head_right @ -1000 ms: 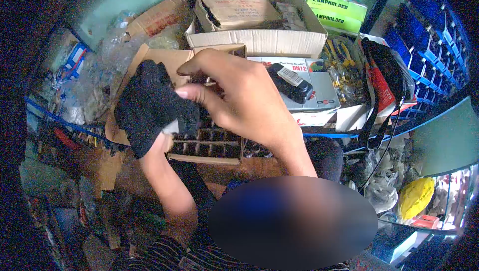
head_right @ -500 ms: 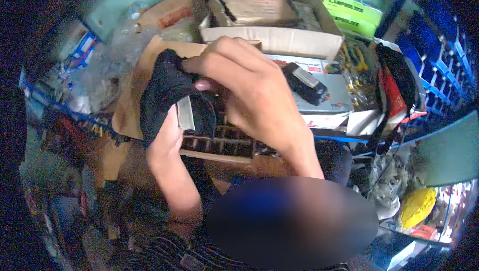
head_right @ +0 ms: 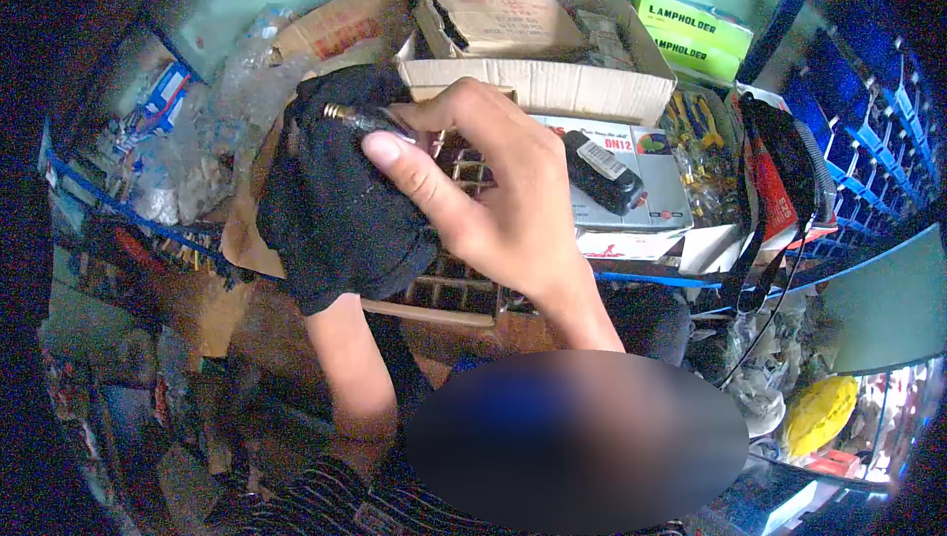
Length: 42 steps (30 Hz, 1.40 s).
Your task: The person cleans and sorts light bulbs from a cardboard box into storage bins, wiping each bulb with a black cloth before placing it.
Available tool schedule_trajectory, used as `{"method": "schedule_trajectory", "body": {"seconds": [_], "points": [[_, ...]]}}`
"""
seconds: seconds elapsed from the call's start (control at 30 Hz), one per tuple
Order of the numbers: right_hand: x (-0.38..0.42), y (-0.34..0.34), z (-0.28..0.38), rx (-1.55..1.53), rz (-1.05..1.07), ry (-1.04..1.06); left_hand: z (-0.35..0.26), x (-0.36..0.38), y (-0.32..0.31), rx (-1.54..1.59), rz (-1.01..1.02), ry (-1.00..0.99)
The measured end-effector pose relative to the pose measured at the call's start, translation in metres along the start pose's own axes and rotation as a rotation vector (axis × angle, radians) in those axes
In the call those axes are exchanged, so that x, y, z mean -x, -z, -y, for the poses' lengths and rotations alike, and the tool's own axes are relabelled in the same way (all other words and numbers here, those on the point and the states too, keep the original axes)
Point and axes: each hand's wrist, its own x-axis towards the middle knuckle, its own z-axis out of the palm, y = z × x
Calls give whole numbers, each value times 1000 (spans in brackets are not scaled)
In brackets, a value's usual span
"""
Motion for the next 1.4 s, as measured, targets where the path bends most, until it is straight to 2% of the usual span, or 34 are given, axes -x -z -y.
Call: {"method": "schedule_trajectory", "body": {"seconds": [0.07, 0.13, 0.17, 0.23, 0.27, 0.33, 0.4, 0.5, 0.53, 0.63, 0.67, 0.73, 0.77, 0.83, 0.93, 1.0, 1.17, 1.33, 1.4], "points": [[0, -1, -1, 93, 4, 56, -3, -10, 10, 83, 32, -12], [0, -3, -2, 159, -1, 136, -1, -8, 5, 822, 108, 255], [-1, -4, -3, 192, -3, 176, 10, -4, -16, 1582, 36, 483], [-6, -5, -7, 205, 35, 273, 25, 9, -31, 2172, -189, 716], [-9, -4, -7, 216, 47, 325, 27, 14, -29, 2006, -306, 713], [-7, 3, -6, 157, 58, 243, 28, 28, -27, 1699, -496, 696], [-5, 10, -2, 124, 11, 115, 52, 54, -33, 1548, -562, 740], [-6, 13, 0, 29, 37, 96, 30, 46, -29, 1454, -627, 729], [-6, 10, 0, -30, 33, 116, 15, 33, -18, 1550, -526, 718], [-8, 9, 10, -90, 47, 124, -2, 14, -24, 1195, -416, 445], [-9, 10, 10, -75, 38, 144, 13, 23, -32, 1148, -422, 455], [-8, 10, 9, -44, 28, 159, 25, 36, -34, 1139, -414, 673], [-8, 11, 5, 2, 38, 169, 27, 36, -35, 1117, -361, 673], [-7, 12, -2, 95, 57, 187, 27, 36, -36, 1076, -259, 637], [-7, 16, -5, 5, 61, 50, 28, 42, -36, 1002, -224, 589], [-6, 18, -3, -88, 79, -75, 32, 45, -36, 971, -260, 580], [-5, 31, 1, -5, 169, -117, 41, 54, -34, 935, -350, 556], [-3, 33, 2, 22, 244, -263, 30, 46, -34, 820, -161, 460], [-2, 30, 0, -2, 205, -235, 27, 42, -36, 811, -115, 431]]}}
